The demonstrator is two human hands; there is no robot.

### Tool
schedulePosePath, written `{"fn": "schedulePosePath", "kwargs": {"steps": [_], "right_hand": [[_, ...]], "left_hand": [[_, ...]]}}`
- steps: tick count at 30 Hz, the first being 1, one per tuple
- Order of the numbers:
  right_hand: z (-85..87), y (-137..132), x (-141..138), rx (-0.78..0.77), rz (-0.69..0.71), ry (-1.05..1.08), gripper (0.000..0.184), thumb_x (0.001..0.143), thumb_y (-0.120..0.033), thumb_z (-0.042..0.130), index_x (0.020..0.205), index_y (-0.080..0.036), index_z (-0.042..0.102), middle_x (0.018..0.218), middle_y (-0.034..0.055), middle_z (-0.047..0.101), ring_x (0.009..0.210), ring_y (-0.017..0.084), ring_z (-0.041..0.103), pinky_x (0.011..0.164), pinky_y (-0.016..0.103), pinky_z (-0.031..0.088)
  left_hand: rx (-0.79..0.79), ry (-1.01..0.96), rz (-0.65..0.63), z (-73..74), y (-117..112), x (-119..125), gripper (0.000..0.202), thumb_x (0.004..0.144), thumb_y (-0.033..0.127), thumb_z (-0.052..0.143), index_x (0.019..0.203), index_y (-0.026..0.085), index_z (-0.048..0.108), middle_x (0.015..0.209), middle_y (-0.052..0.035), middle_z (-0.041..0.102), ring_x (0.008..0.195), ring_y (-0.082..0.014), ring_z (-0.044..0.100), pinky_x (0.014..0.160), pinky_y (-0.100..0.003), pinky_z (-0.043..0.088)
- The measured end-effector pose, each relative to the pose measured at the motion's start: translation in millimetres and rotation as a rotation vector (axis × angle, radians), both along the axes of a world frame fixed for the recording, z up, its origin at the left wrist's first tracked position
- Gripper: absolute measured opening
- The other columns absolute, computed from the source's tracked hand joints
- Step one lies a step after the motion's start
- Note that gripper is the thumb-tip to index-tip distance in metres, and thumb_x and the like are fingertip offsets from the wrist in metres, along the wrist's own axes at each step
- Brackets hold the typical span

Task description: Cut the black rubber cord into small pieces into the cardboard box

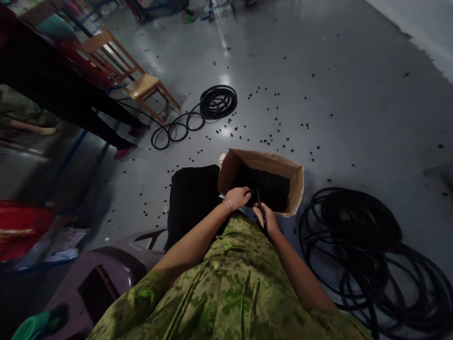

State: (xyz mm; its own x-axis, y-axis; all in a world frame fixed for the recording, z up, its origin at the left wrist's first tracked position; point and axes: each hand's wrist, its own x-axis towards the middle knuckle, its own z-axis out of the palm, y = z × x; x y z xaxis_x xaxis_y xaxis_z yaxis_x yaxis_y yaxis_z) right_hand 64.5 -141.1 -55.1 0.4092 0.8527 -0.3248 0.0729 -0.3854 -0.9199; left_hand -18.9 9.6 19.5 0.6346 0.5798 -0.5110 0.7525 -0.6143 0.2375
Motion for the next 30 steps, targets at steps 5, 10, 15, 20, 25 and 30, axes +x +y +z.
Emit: {"fn": "schedulePosePath", "kwargs": {"steps": [5, 10, 15, 20, 25, 30], "right_hand": [[8.7, -0.8, 0.4, 0.03, 0.056, -0.047, 0.043, 0.08, -0.054, 0.051, 0.101, -0.018, 0.061, 0.08, 0.0048, 0.067, 0.073, 0.018, 0.062, 0.068, 0.027, 0.046], [10.8, 2.9, -1.0, 0.024, 0.109, -0.111, 0.037, 0.081, -0.048, 0.051, 0.102, -0.019, 0.062, 0.089, 0.0056, 0.07, 0.08, 0.019, 0.063, 0.074, 0.029, 0.047], [8.9, 3.8, -0.9, 0.047, 0.115, -0.126, 0.038, 0.081, -0.048, 0.052, 0.104, -0.019, 0.063, 0.094, 0.0062, 0.07, 0.084, 0.019, 0.063, 0.077, 0.03, 0.047], [9.0, 5.1, -0.2, 0.024, 0.131, -0.137, 0.038, 0.081, -0.048, 0.052, 0.105, -0.02, 0.062, 0.092, 0.006, 0.071, 0.084, 0.021, 0.063, 0.077, 0.031, 0.047], [10.7, 6.5, -0.8, 0.029, 0.112, -0.086, 0.037, 0.08, -0.048, 0.051, 0.101, -0.019, 0.062, 0.093, 0.0056, 0.07, 0.085, 0.021, 0.063, 0.077, 0.03, 0.048], [9.0, 7.7, -1.9, 0.034, 0.091, -0.072, 0.036, 0.079, -0.047, 0.051, 0.096, -0.018, 0.063, 0.091, 0.0058, 0.07, 0.083, 0.021, 0.063, 0.075, 0.028, 0.048]], "left_hand": [[-0.024, -0.048, 0.014, -0.2, 1.1, -0.7, 0.033, 0.093, 0.035, 0.037, 0.11, 0.023, 0.063, 0.106, -0.0058, 0.07, 0.098, -0.0187, 0.065, 0.08, -0.026, 0.048], [-0.045, -0.093, 0.015, -1.9, 2.0, -1.2, 0.034, 0.093, 0.035, 0.037, 0.108, 0.022, 0.064, 0.105, -0.0055, 0.07, 0.098, -0.0185, 0.064, 0.079, -0.025, 0.048], [-0.046, -0.082, 0.012, -2.4, 1.7, -1.4, 0.035, 0.092, 0.035, 0.037, 0.11, 0.023, 0.064, 0.106, -0.0054, 0.07, 0.099, -0.0183, 0.064, 0.081, -0.025, 0.047], [-0.061, -0.117, 0.006, -3.3, 1.4, -0.9, 0.034, 0.09, 0.032, 0.04, 0.106, 0.021, 0.068, 0.103, -0.0061, 0.071, 0.096, -0.0183, 0.065, 0.082, -0.025, 0.048], [-0.078, -0.12, -0.056, -7.5, -0.6, -1.1, 0.033, 0.088, 0.031, 0.042, 0.101, 0.021, 0.071, 0.099, -0.0062, 0.072, 0.091, -0.0188, 0.066, 0.08, -0.026, 0.049], [-0.077, -0.083, -0.091, -7.6, -1.8, -1.0, 0.034, 0.089, 0.032, 0.04, 0.101, 0.022, 0.07, 0.1, -0.006, 0.072, 0.091, -0.0192, 0.066, 0.078, -0.026, 0.049]]}}
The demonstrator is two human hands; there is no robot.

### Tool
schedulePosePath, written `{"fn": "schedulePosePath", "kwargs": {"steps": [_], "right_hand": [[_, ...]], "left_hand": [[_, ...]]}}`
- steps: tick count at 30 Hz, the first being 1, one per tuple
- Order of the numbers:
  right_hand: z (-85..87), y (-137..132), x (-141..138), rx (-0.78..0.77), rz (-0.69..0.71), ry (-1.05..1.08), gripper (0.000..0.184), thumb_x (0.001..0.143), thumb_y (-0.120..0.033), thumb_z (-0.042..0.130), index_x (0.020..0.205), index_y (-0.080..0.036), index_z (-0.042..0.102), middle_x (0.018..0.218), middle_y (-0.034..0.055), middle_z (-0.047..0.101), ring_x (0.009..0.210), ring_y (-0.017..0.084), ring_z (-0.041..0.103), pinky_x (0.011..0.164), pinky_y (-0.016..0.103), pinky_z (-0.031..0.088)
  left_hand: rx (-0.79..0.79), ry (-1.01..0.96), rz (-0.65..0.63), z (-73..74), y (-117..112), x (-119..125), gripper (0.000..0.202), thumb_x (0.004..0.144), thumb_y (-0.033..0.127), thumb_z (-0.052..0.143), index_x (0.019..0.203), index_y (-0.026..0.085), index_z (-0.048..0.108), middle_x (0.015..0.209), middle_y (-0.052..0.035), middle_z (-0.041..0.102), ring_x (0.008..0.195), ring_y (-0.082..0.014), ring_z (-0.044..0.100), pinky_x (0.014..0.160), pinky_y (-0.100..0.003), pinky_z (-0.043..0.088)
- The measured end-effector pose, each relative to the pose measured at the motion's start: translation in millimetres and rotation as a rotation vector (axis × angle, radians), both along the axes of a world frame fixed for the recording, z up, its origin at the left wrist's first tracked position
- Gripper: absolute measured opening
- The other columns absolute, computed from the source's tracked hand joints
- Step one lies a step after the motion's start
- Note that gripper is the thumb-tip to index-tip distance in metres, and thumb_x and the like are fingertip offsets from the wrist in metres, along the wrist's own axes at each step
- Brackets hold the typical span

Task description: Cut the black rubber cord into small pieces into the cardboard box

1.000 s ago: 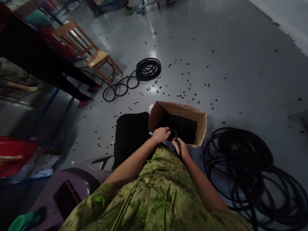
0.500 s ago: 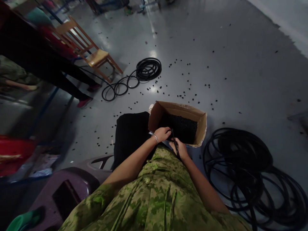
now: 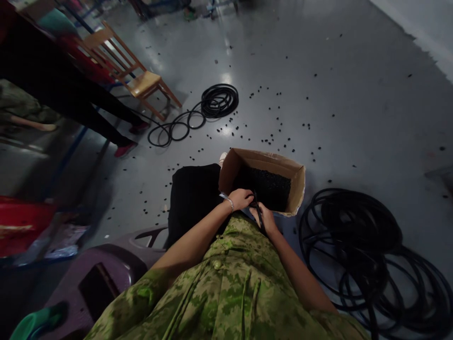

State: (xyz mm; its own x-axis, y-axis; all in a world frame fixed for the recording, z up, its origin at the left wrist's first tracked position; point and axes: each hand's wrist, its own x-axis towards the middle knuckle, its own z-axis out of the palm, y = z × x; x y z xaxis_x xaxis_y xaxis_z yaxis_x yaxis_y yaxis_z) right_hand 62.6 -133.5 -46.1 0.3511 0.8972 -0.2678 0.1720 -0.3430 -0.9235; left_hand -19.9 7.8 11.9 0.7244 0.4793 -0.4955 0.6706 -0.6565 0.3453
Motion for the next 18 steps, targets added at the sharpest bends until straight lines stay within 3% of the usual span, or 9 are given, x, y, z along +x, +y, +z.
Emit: {"fn": "schedulePosePath", "kwargs": {"steps": [12, 18], "right_hand": [[-20.4, -7.9, -2.2, -0.026, -0.024, -0.206, 0.031, 0.08, -0.044, 0.049, 0.085, -0.019, 0.067, 0.068, 0.0017, 0.065, 0.065, 0.015, 0.059, 0.065, 0.023, 0.043], [-28.7, -4.6, -2.6, -0.06, -0.02, -0.275, 0.031, 0.079, -0.044, 0.048, 0.081, -0.019, 0.067, 0.062, 0.0008, 0.063, 0.057, 0.013, 0.055, 0.056, 0.022, 0.038]], "left_hand": [[0.023, 0.052, 0.006, 4.4, 4.1, 0.3, 0.036, 0.092, 0.034, 0.036, 0.102, 0.021, 0.068, 0.102, -0.0076, 0.07, 0.094, -0.0197, 0.065, 0.08, -0.027, 0.049], [0.18, 0.178, 0.051, 11.8, -12.3, -2.1, 0.03, 0.092, 0.028, 0.043, 0.113, 0.014, 0.059, 0.108, -0.0156, 0.065, 0.095, -0.0253, 0.066, 0.079, -0.035, 0.051]]}}
